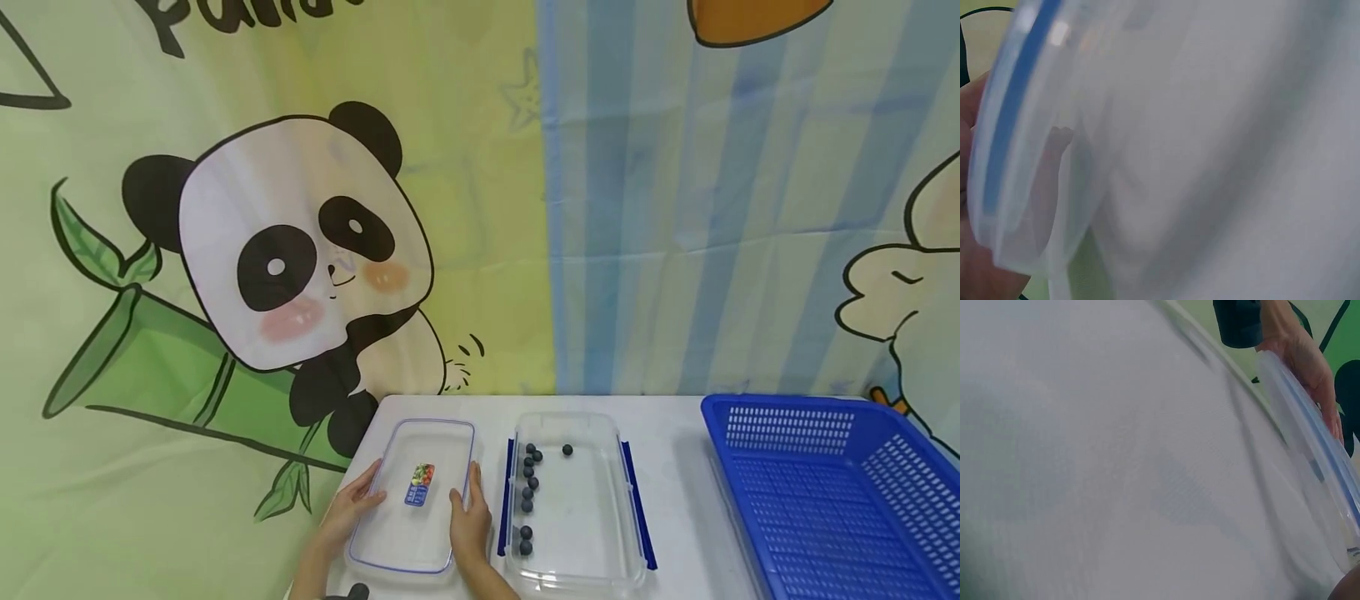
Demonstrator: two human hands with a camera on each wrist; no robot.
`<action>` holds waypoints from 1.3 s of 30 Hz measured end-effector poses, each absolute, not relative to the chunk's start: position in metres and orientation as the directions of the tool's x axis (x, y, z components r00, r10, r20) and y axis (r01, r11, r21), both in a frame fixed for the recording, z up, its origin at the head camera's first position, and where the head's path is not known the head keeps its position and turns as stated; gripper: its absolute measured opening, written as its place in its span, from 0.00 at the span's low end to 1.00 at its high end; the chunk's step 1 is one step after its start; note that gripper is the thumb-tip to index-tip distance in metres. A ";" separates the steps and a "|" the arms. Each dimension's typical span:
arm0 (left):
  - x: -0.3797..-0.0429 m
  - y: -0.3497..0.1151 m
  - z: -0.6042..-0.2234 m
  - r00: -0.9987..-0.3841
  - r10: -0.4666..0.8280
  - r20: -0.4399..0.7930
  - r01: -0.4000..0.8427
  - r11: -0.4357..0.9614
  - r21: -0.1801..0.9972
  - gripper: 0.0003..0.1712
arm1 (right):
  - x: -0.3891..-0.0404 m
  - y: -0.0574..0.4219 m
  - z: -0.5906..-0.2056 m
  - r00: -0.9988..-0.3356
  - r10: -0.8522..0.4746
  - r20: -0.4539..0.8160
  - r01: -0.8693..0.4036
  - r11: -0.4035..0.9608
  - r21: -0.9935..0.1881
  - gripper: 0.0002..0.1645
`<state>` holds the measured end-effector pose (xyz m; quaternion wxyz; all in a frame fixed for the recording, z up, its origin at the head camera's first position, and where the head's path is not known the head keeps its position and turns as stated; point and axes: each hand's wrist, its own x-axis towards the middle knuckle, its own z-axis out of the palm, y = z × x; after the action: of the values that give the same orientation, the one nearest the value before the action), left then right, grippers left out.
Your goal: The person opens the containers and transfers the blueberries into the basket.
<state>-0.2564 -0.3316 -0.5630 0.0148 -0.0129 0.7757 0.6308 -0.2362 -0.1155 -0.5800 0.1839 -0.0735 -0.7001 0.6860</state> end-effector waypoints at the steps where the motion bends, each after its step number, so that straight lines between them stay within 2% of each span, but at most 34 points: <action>1: -0.256 -0.330 -0.565 -1.000 0.008 -0.030 -0.028 0.191 0.981 0.38 | -0.236 -0.116 -0.582 -0.913 0.365 0.181 -0.171 0.061 -0.983 0.34; 5: -0.257 -0.327 -0.571 -1.000 -0.007 0.004 0.003 0.152 0.988 0.39 | -0.236 -0.114 -0.587 -0.894 0.364 0.261 -0.221 0.150 -0.964 0.34; 9: -0.258 -0.328 -0.577 -0.999 -0.027 0.028 0.024 0.151 0.988 0.39 | -0.238 -0.111 -0.588 -0.910 0.310 0.274 -0.208 0.229 -0.951 0.34; 13: -0.262 -0.331 -0.585 -0.999 0.005 0.053 0.054 0.140 0.989 0.39 | -0.239 -0.110 -0.589 -0.916 0.270 0.296 -0.207 0.316 -0.926 0.34; 20: -0.266 -0.329 -0.592 -0.999 -0.007 0.033 0.031 0.212 0.977 0.40 | -0.238 -0.108 -0.591 -0.911 0.254 0.325 -0.171 0.485 -0.858 0.34; 26: -0.265 -0.324 -0.590 -0.991 -0.059 0.123 0.103 0.271 0.957 0.41 | -0.239 -0.108 -0.592 -0.903 0.221 0.370 -0.189 0.567 -0.801 0.33; 30: -0.266 -0.324 -0.592 -0.987 -0.078 0.140 0.113 0.282 0.953 0.37 | -0.239 -0.108 -0.590 -0.914 0.168 0.369 -0.194 0.617 -0.763 0.34; 39: -0.266 -0.326 -0.596 -0.980 -0.095 0.177 0.132 0.363 0.922 0.33 | -0.238 -0.107 -0.587 -0.910 0.146 0.387 -0.223 0.614 -0.757 0.33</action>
<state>-0.2660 -0.3263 -0.5960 -0.1004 0.0114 0.8195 0.5641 -0.2380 -0.1072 -0.5868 0.2104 0.0221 -0.8733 0.4388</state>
